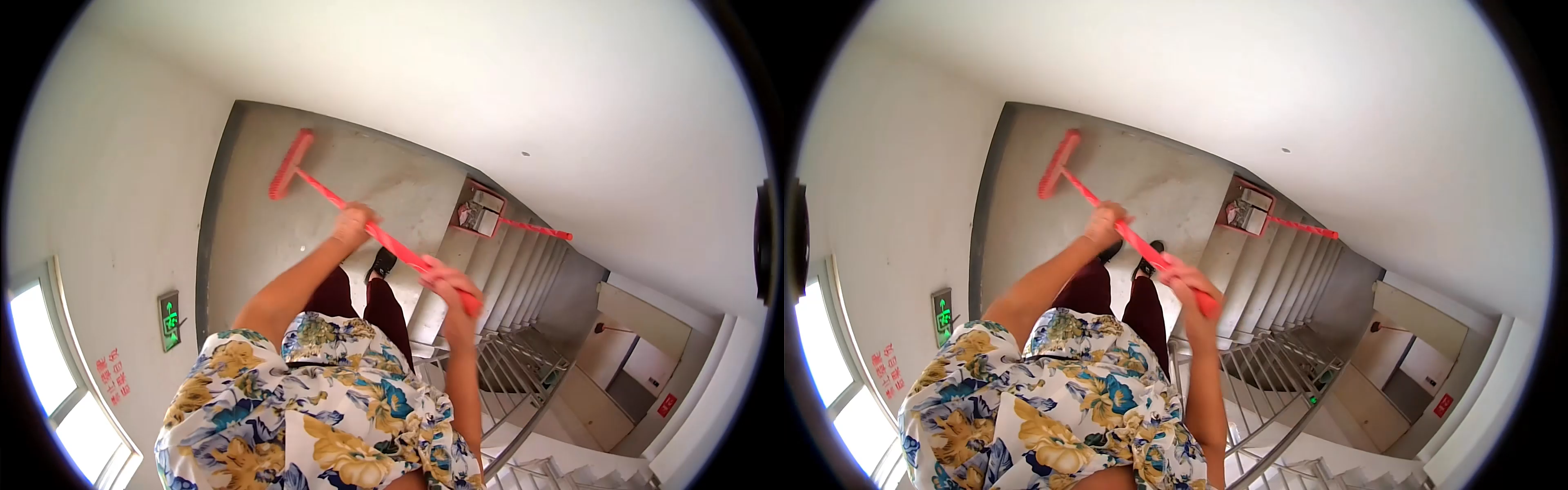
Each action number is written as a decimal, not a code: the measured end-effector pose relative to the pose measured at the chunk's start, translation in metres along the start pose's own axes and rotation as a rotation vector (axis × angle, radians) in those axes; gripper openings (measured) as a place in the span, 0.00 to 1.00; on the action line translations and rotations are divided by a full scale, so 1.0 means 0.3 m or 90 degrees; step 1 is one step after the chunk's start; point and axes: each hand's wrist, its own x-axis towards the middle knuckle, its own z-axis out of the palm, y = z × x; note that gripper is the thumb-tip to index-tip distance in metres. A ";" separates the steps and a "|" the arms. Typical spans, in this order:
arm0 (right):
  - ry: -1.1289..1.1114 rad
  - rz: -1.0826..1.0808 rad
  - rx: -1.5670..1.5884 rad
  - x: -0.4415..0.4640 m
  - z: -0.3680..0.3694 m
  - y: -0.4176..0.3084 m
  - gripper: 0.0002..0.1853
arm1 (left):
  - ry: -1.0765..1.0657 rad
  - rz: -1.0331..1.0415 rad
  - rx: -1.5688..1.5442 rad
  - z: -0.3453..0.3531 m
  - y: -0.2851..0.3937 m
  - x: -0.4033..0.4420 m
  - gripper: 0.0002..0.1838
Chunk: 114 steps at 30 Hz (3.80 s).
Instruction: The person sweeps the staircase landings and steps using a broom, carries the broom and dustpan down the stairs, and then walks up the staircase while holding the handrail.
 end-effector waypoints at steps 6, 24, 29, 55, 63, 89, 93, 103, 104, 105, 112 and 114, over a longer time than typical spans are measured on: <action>0.066 0.041 0.041 0.014 0.088 0.191 0.04 | -0.130 0.053 0.066 0.039 -0.225 0.086 0.12; 0.462 -0.101 -0.216 -0.446 -0.192 -0.410 0.08 | -0.274 0.345 -0.177 0.296 0.796 0.071 0.13; 0.183 -0.066 -0.136 -0.356 -0.213 -0.342 0.06 | -0.115 0.270 -0.208 0.104 0.546 -0.009 0.18; 0.057 0.006 -0.412 0.085 -0.209 -0.715 0.07 | 0.222 0.131 -0.494 0.372 0.861 0.331 0.18; -0.050 0.010 -0.504 0.126 -0.177 -0.720 0.04 | 0.213 0.107 -0.529 0.365 0.885 0.356 0.17; 0.615 -0.066 0.683 -0.330 -0.261 0.692 0.14 | -0.643 0.191 -0.897 -0.165 0.956 -0.026 0.11; 0.804 -0.037 0.826 -0.444 -0.251 0.778 0.06 | -0.635 0.463 -0.714 -0.184 0.970 -0.016 0.10; 1.149 -0.010 0.859 -0.844 -0.564 0.750 0.11 | -0.861 0.398 -0.718 0.121 0.969 -0.266 0.08; 1.166 -0.024 0.885 -0.862 -0.570 0.744 0.11 | -0.891 0.429 -0.712 0.156 0.979 -0.287 0.09; 1.171 -0.021 0.902 -0.882 -0.596 0.732 0.10 | -0.901 0.450 -0.709 0.190 0.988 -0.319 0.10; 1.057 0.020 0.838 -0.900 -0.693 0.868 0.06 | -0.858 0.285 -0.712 0.258 0.946 -0.422 0.07; 1.099 0.114 0.789 -0.849 -0.678 0.901 0.06 | -0.836 0.230 -0.696 0.219 0.885 -0.398 0.06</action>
